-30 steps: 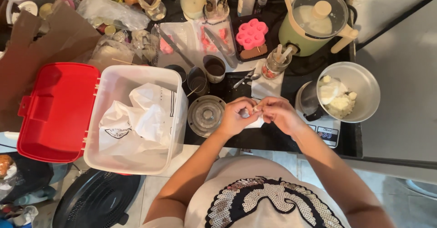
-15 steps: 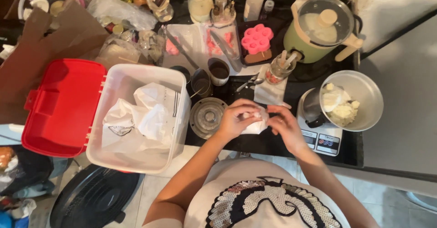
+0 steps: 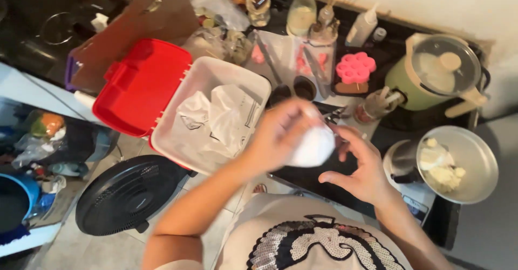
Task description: Measuring wax chunks and additives into a melting pot using a digital scale
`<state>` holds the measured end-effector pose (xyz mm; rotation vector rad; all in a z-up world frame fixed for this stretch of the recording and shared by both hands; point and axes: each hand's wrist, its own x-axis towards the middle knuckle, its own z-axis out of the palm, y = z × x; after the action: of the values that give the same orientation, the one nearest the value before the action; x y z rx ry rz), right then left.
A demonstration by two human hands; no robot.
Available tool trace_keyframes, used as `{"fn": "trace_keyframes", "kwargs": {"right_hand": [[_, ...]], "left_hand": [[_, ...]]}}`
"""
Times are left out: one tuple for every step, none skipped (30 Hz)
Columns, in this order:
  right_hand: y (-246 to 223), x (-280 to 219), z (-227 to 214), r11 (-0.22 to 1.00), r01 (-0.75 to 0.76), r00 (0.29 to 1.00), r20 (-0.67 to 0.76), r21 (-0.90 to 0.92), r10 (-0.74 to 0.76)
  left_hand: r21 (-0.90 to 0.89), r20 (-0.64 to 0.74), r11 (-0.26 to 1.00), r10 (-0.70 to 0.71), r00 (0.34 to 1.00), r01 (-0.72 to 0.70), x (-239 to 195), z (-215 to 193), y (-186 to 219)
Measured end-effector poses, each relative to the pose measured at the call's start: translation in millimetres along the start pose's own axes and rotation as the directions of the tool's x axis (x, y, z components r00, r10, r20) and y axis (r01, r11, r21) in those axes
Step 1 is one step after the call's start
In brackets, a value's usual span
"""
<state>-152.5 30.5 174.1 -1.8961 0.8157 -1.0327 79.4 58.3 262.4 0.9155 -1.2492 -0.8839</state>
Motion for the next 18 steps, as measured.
{"fn": "trace_keyframes", "kwargs": {"right_hand": [[-2, 11, 5, 0.984, 0.073, 0.997, 0.026, 0.161, -0.078], [-16, 23, 11, 0.982, 0.078, 0.996, 0.037, 0.170, -0.086], [-30, 36, 16, 0.980, 0.115, 0.990, 0.060, 0.161, -0.126], [-44, 48, 22, 0.977, 0.152, 0.983, 0.081, 0.151, -0.166], [-34, 49, 31, 0.974, 0.159, 0.981, 0.088, 0.159, -0.174], [-24, 49, 38, 0.991, 0.108, 0.979, 0.163, 0.075, -0.119], [-15, 49, 45, 0.998, 0.064, 0.971, 0.231, -0.013, -0.059], [4, 42, 54, 0.998, 0.066, 0.971, 0.229, -0.011, -0.062], [23, 36, 62, 1.000, 0.027, 0.971, 0.239, -0.012, -0.024], [41, 28, 70, 1.000, -0.014, 0.969, 0.246, -0.015, 0.017], [50, 23, 75, 1.000, -0.014, 0.970, 0.243, -0.014, 0.017], [59, 18, 78, 0.999, -0.010, 0.965, 0.261, -0.047, 0.022], [67, 12, 82, 0.997, -0.004, 0.960, 0.278, -0.081, 0.027], [63, 14, 82, 0.997, -0.008, 0.961, 0.274, -0.081, 0.030], [59, 16, 82, 0.994, -0.046, 0.947, 0.313, -0.098, 0.075], [55, 16, 82, 0.990, -0.084, 0.927, 0.356, -0.117, 0.120], [53, 13, 83, 0.989, -0.088, 0.925, 0.360, -0.117, 0.125], [52, 15, 86, 0.989, -0.061, 0.926, 0.361, -0.137, 0.107]], "left_hand": [[-0.022, 0.026, 0.998, 0.063, 0.998, -0.063, 10, -18, 26], [-0.012, 0.014, 0.998, 0.066, 0.998, -0.066, 24, -39, 48], [0.010, 0.084, 0.995, 0.100, 0.991, -0.101, 38, -61, 69], [0.029, 0.157, 0.990, 0.132, 0.979, -0.138, 52, -83, 91], [0.039, 0.148, 0.989, 0.135, 0.980, -0.142, 57, -103, 88], [0.130, 0.251, 0.967, 0.182, 0.951, -0.219, 64, -122, 84], [0.211, 0.355, 0.930, 0.215, 0.910, -0.301, 72, -141, 80], [0.213, 0.357, 0.929, 0.215, 0.909, -0.303, 71, -150, 70], [0.221, 0.386, 0.934, 0.180, 0.905, -0.280, 71, -159, 60], [0.227, 0.417, 0.939, 0.145, 0.897, -0.257, 72, -168, 50], [0.227, 0.420, 0.939, 0.144, 0.896, -0.257, 63, -179, 32], [0.301, 0.482, 0.935, 0.023, 0.876, -0.190, 56, -189, 14], [0.378, 0.530, 0.917, -0.101, 0.842, -0.129, 48, -199, -4], [0.377, 0.534, 0.918, -0.102, 0.839, -0.128, 36, -212, -34], [0.514, 0.583, 0.853, -0.268, 0.767, -0.092, 24, -226, -63], [0.641, 0.591, 0.765, -0.433, 0.680, -0.070, 8, -240, -92], [0.640, 0.590, 0.766, -0.436, 0.679, -0.064, 6, -232, -72], [0.664, 0.562, 0.743, -0.424, 0.710, -0.082, 7, -226, -49]]}}
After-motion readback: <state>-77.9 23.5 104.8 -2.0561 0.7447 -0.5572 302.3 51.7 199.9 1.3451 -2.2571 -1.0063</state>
